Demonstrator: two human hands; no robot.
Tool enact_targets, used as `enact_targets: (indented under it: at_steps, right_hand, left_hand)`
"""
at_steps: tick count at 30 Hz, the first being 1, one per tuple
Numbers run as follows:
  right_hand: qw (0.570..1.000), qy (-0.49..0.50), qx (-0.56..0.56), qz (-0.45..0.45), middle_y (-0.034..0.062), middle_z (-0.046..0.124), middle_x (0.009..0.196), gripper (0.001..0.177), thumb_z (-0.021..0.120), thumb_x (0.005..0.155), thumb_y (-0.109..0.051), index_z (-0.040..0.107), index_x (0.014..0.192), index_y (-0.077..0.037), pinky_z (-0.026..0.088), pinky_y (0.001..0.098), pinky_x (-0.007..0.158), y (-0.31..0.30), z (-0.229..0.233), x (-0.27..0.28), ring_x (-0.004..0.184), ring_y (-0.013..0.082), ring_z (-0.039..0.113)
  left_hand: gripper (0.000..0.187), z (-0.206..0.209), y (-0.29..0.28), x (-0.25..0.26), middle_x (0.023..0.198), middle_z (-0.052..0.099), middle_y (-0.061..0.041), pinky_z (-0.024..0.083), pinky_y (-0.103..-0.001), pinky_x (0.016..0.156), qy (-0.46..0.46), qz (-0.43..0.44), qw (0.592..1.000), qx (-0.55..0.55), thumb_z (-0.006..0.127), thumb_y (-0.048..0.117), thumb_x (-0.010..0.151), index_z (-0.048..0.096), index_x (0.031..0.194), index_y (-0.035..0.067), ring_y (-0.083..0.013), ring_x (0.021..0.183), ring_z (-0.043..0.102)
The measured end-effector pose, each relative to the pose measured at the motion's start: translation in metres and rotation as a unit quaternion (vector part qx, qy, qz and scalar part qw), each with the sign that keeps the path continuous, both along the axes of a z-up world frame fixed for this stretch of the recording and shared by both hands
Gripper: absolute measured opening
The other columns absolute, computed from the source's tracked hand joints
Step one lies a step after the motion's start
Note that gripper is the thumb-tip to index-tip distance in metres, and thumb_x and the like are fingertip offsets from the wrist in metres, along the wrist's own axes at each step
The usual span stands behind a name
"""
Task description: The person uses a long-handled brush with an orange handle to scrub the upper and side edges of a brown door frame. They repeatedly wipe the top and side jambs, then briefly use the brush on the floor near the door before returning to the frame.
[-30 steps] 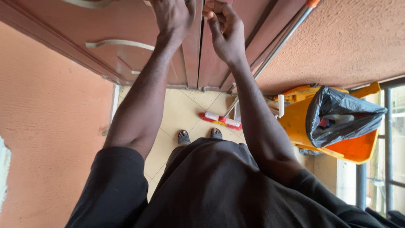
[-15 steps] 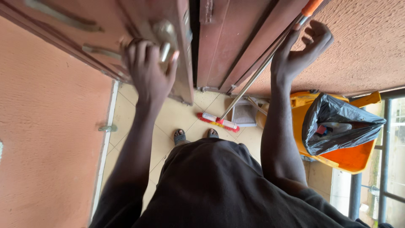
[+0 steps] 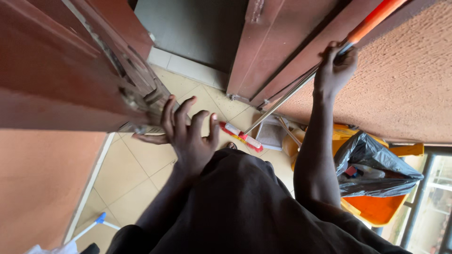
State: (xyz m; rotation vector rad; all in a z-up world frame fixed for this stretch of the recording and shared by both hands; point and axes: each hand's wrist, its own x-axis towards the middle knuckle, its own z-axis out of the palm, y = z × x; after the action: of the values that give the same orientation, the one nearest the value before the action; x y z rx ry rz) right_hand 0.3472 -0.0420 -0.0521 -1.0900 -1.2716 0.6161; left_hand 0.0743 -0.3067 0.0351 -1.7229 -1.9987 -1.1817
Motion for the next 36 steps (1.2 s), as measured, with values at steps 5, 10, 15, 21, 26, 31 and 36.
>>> enact_targets:
  at_steps: [5, 10, 15, 21, 26, 31, 36]
  right_hand:
    - [0.967, 0.103, -0.123, 0.199, -0.0051, 0.05, 0.064, 0.029, 0.066, 0.108, -0.022, 0.052, 0.085, -0.012, 0.036, 0.0251, 0.049, -0.07, 0.041, -0.074, 0.053, 0.0063, 0.045]
    - [0.947, 0.032, -0.132, 0.291, -0.0042, 0.046, 0.068, 0.038, 0.064, 0.114, -0.022, 0.047, 0.083, -0.009, 0.035, 0.0261, 0.054, -0.118, 0.092, -0.148, 0.059, 0.0059, 0.044]
    - [0.934, 0.059, -0.116, 0.333, -0.0019, 0.042, 0.065, 0.033, 0.057, 0.115, -0.022, 0.048, 0.087, -0.007, 0.028, 0.0253, 0.051, -0.133, 0.143, -0.185, 0.055, 0.0064, 0.037]
    - [0.919, 0.051, -0.106, 0.378, -0.0008, 0.043, 0.065, 0.037, 0.055, 0.117, -0.023, 0.046, 0.086, -0.007, 0.031, 0.0256, 0.05, -0.137, 0.142, -0.246, 0.055, 0.007, 0.038]
    - [0.916, 0.034, -0.037, 0.399, 0.0016, 0.043, 0.06, 0.04, 0.055, 0.121, -0.025, 0.046, 0.087, -0.006, 0.035, 0.0258, 0.045, -0.139, 0.137, -0.265, 0.047, 0.0084, 0.04]
    - [0.917, 0.068, -0.013, 0.393, 0.0024, 0.04, 0.058, 0.046, 0.055, 0.122, -0.026, 0.044, 0.082, -0.006, 0.034, 0.0261, 0.044, -0.134, 0.132, -0.28, 0.045, 0.0097, 0.037]
    - [0.914, 0.163, 0.05, 0.367, 0.0031, 0.04, 0.06, 0.036, 0.061, 0.116, -0.023, 0.04, 0.09, -0.009, 0.033, 0.0268, 0.043, -0.132, 0.12, -0.308, 0.043, 0.0097, 0.035]
  left_hand:
    - [0.011, -0.021, -0.029, -0.059, 0.145, 0.063, -0.006, 0.027, -0.061, 0.111, 0.216, 0.181, 0.955, -0.089, 0.071, 0.02, 0.1, 0.075, 0.104, 0.011, -0.0401, 0.144, 0.041]
    - [0.014, -0.034, -0.065, -0.087, 0.142, 0.07, -0.008, 0.026, -0.047, 0.133, 0.109, 0.181, 0.975, -0.062, 0.071, 0.019, 0.107, 0.078, 0.103, 0.007, -0.0425, 0.15, 0.038]
    - [0.014, 0.004, -0.092, -0.095, 0.13, 0.072, -0.003, -0.017, -0.064, 0.114, 0.06, 0.246, 0.966, -0.046, 0.071, 0.023, 0.1, 0.077, 0.092, 0.013, -0.0414, 0.148, 0.041]
    - [0.013, 0.028, -0.116, -0.13, 0.135, 0.066, -0.012, -0.004, -0.068, 0.126, -0.007, 0.147, 0.988, 0.048, 0.071, 0.025, 0.102, 0.076, 0.097, 0.014, -0.0442, 0.152, 0.037]
    - [0.009, 0.025, -0.118, -0.176, 0.147, 0.058, -0.015, 0.002, -0.066, 0.129, -0.022, 0.188, 0.982, -0.022, 0.07, 0.026, 0.103, 0.073, 0.099, 0.018, -0.0463, 0.154, 0.028]
    - [0.023, 0.034, -0.121, -0.203, 0.152, 0.053, -0.021, 0.024, -0.061, 0.123, -0.005, 0.241, 0.968, -0.065, 0.069, 0.034, 0.107, 0.07, 0.114, 0.012, -0.0454, 0.153, 0.034]
    - [0.026, 0.024, -0.137, -0.238, 0.147, 0.062, -0.014, 0.04, -0.049, 0.098, 0.047, 0.298, 0.946, -0.122, 0.067, 0.039, 0.111, 0.072, 0.115, 0.014, -0.0334, 0.128, 0.058]
